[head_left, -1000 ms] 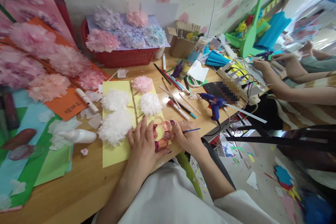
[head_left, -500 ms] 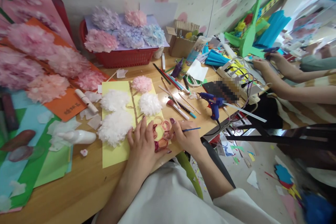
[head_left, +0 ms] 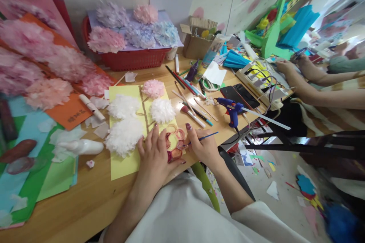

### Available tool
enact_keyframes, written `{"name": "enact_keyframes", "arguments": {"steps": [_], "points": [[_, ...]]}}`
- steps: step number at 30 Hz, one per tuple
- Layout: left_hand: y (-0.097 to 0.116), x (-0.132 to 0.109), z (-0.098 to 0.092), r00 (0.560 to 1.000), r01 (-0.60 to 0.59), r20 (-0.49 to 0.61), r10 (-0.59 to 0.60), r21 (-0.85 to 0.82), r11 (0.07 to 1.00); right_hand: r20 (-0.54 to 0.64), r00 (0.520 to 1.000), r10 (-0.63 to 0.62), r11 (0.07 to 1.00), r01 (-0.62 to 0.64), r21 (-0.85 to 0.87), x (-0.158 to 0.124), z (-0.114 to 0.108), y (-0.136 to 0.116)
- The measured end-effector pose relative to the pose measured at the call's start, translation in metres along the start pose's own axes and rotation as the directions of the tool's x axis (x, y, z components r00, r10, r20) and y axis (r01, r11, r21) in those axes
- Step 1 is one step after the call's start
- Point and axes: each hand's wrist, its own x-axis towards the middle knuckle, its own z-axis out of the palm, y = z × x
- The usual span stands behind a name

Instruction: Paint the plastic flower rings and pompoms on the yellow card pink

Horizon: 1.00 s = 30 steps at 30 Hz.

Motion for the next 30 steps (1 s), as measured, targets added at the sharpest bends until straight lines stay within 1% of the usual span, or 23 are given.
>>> {"name": "enact_keyframes", "arguments": {"steps": [4,7,9,12,15,18,20,22,25,27,30], "points": [[0.001,0.000,0.000,1.000,0.004,-0.023,-0.004,0.009,1.000,-0.069,0.993,0.096,0.991,-0.089,0.097,0.004,-0.001,0.003],[-0.001,-0.001,0.002,1.000,-0.005,-0.015,0.005,0.004,1.000,-0.122,0.987,0.103,0.991,-0.091,0.100,0.004,-0.002,0.007],[-0.003,-0.002,0.003,1.000,-0.011,0.003,0.011,0.005,1.000,-0.123,0.987,0.102,0.991,-0.091,0.094,0.003,-0.002,0.008],[-0.004,-0.003,0.003,1.000,-0.012,0.020,0.012,0.010,1.000,-0.101,0.990,0.101,0.992,-0.093,0.080,0.005,-0.001,0.008],[-0.004,-0.003,0.003,1.000,-0.010,0.020,0.010,0.015,1.000,-0.081,0.995,0.061,0.998,-0.058,0.033,0.006,-0.006,0.007],[-0.004,-0.003,0.003,1.000,-0.002,0.027,0.001,0.011,1.000,0.009,0.999,0.041,0.998,-0.041,0.049,0.003,-0.015,0.012],[-0.005,-0.003,0.003,1.000,-0.007,0.028,0.007,0.007,1.000,0.061,0.994,0.091,0.986,-0.099,0.132,-0.001,-0.020,0.020],[-0.005,-0.003,0.002,1.000,-0.022,0.019,0.022,0.009,1.000,0.082,0.983,0.163,0.960,-0.177,0.216,-0.007,-0.024,0.028],[-0.002,-0.002,0.000,1.000,-0.026,0.015,0.026,0.018,0.999,0.091,0.973,0.213,0.937,-0.230,0.264,-0.015,-0.027,0.035],[0.000,-0.002,-0.002,1.000,-0.017,0.025,0.017,0.013,1.000,0.069,0.977,0.201,0.954,-0.211,0.212,-0.018,-0.030,0.036],[0.002,-0.002,-0.004,0.999,0.004,0.036,-0.003,-0.005,1.000,0.025,0.989,0.146,0.989,-0.146,0.013,-0.017,-0.036,0.033]]}}
